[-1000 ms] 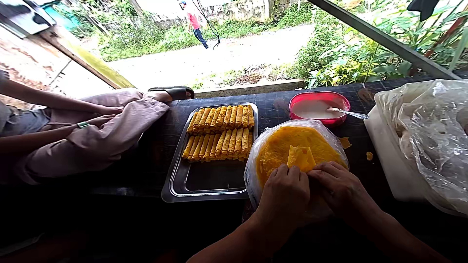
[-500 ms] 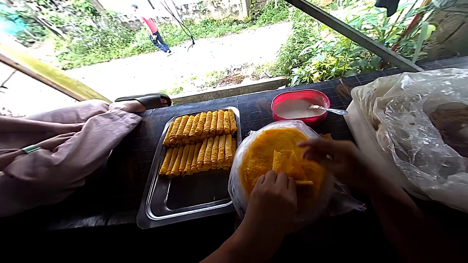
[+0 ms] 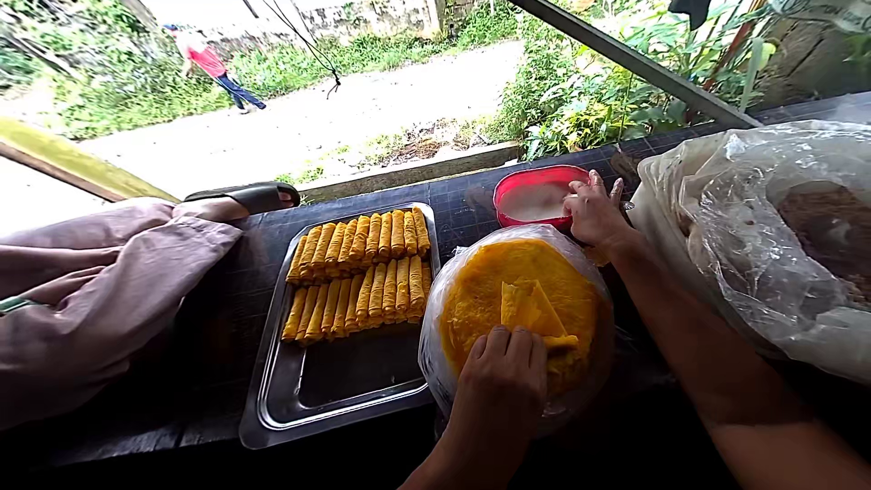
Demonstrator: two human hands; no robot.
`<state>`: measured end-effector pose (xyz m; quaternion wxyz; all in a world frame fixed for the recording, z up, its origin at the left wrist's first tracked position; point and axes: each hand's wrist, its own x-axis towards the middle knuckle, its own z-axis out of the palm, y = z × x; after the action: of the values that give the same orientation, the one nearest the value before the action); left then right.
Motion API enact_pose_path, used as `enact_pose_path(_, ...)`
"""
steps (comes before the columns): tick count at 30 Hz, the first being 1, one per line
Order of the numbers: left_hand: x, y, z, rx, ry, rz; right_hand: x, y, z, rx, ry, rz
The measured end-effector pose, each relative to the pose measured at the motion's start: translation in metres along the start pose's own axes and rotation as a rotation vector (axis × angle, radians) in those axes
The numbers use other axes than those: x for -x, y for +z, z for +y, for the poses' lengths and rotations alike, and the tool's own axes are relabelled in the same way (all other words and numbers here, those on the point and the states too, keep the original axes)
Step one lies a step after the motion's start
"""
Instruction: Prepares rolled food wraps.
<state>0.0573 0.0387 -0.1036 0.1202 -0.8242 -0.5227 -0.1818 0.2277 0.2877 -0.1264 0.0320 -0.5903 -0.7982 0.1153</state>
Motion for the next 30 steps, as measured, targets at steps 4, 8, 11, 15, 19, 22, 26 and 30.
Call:
enact_pose_path(4,0.003,0.001,0.000,0.006,-0.003,0.013,0.016,-0.006,0.006,-0.235,-0.094,0.182)
enact_pose_path(8,0.007,0.002,0.001,-0.009,-0.002,0.023,0.075,-0.019,-0.001,-0.487,-0.413,0.293)
enact_pose_path(11,0.010,0.003,0.000,-0.020,0.011,0.019,0.118,-0.015,-0.005,-0.547,-0.607,0.292)
enact_pose_path(15,0.009,0.004,-0.001,-0.029,0.021,0.004,0.146,0.008,-0.006,-0.302,-0.745,0.397)
enact_pose_path(19,0.004,0.005,-0.005,-0.022,0.050,-0.015,0.145,0.014,-0.015,-0.020,-0.774,0.373)
enact_pose_path(22,0.003,0.005,-0.008,-0.001,0.059,-0.046,0.136,0.017,-0.017,0.095,-0.748,0.393)
enact_pose_path(26,0.000,0.005,-0.012,0.043,0.058,-0.059,0.128,0.009,-0.019,0.151,-0.707,0.430)
enact_pose_path(30,-0.001,0.006,-0.013,0.053,0.063,-0.050,0.132,0.003,-0.018,0.074,-0.793,0.420)
